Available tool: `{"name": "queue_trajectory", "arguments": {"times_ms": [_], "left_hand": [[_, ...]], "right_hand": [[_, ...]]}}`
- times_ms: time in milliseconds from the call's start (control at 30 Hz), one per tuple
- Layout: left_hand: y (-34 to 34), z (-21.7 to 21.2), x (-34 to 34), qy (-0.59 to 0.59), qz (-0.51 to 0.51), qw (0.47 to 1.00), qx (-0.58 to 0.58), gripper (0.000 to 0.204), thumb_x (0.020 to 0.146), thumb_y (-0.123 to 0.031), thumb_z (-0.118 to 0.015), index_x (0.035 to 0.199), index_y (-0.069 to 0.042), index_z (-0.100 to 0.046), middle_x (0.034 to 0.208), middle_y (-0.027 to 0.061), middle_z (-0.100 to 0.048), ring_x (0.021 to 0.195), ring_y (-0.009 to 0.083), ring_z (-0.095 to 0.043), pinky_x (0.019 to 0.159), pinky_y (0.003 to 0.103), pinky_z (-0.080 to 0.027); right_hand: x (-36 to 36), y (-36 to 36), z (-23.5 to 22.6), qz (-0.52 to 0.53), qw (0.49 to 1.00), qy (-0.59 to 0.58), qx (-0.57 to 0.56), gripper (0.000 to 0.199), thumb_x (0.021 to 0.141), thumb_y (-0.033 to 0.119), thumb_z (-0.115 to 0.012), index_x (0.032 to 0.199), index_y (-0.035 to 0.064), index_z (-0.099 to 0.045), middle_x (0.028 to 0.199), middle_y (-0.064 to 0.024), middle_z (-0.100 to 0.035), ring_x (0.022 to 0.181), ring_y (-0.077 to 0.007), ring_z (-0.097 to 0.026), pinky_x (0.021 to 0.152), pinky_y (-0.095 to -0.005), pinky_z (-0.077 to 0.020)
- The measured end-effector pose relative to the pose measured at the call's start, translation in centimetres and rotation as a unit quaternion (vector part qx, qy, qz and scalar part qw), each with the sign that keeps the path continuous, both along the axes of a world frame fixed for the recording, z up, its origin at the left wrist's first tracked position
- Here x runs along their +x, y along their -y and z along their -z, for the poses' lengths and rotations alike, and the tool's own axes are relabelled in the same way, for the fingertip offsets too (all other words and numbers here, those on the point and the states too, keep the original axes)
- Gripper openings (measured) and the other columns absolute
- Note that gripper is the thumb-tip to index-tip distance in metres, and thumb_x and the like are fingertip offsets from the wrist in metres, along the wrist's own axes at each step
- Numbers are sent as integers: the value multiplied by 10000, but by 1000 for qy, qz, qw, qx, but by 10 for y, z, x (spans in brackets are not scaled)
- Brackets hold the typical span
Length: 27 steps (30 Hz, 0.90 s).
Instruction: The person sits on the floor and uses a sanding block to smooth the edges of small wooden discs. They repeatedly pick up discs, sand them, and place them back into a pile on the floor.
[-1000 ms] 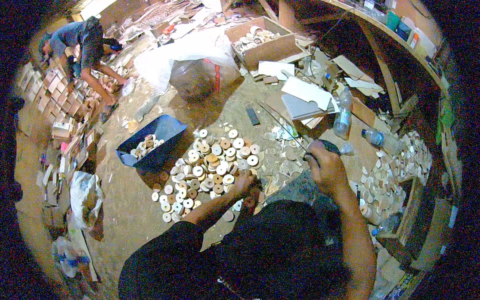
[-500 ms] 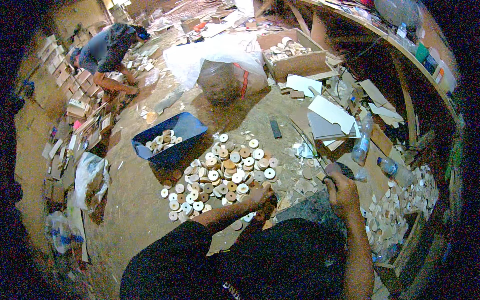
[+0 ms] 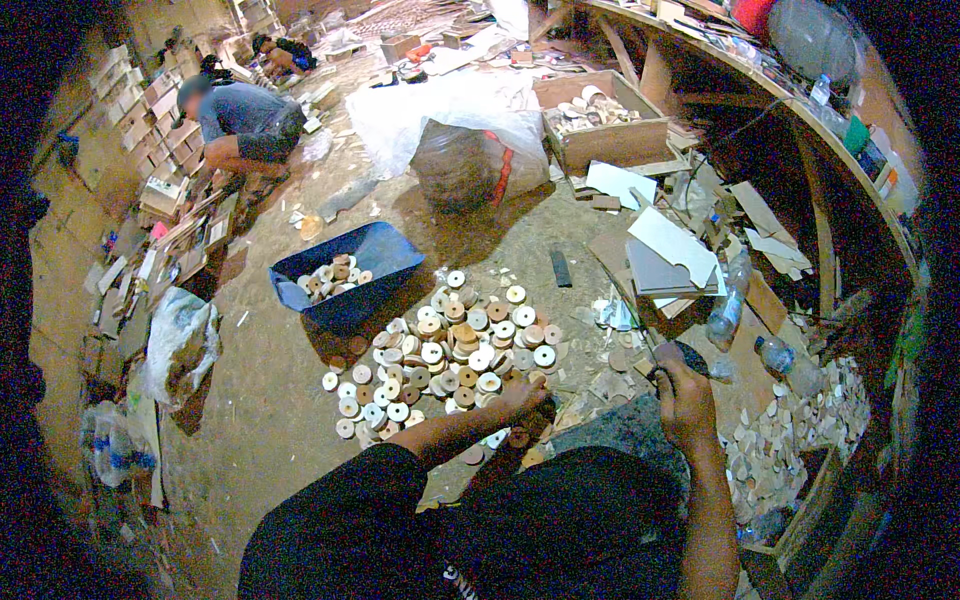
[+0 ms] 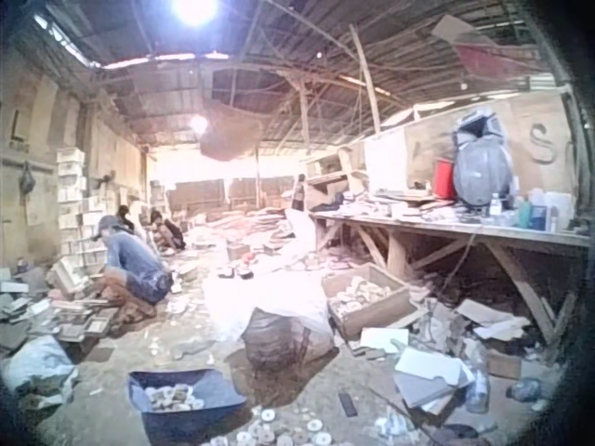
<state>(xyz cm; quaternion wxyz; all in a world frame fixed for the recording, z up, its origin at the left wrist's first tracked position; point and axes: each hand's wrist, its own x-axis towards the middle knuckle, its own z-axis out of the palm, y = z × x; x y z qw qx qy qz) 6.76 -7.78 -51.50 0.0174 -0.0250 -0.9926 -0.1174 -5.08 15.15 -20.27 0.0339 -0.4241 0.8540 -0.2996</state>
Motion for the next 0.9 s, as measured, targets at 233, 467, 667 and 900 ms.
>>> {"name": "queue_trajectory", "arguments": {"times_ms": [233, 467, 667, 900], "left_hand": [[2, 26, -4, -22, 11, 998, -58, 304, 781, -183, -582, 1082, -143, -580, 1076, 140, -514, 806, 355, -619, 604, 457, -516], [16, 31, -23, 56, -104, 987, 112, 293, 758, -399, -626, 892, -141, -665, 784, 146, -625, 638, 340, -633, 557, 467, -503], [69, -44, -13, -51, -216, 810, 543, 507, 629, -108, -808, 1081, -3, -605, 949, 149, -674, 808, 251, -672, 707, 356, -558], [131, -185, 23, -98, -121, 548, 822, 579, 676, -118, -808, 1166, -23, -516, 1053, 146, -607, 887, 294, -655, 735, 417, -592]], "right_hand": [[-3, 2, 0, -2, 1000, 7, 20, 146, 866, 56, -532, 976, -10, -601, 877, -218, -642, 823, -403, -625, 725, -432, -488], [-1, 10, 20, -16, 997, 4, -72, 394, 811, -2, -502, 1199, 29, -561, 920, -222, -636, 817, -344, -628, 794, -380, -481], [1, 22, 37, -62, 997, 52, 13, 486, 793, -1, -511, 1272, 75, -547, 951, -221, -645, 831, -353, -629, 797, -376, -483], [6, 43, 54, -129, 981, 122, 75, 422, 835, 9, -515, 1250, 69, -562, 1061, -241, -628, 931, -364, -630, 822, -405, -480]]}}
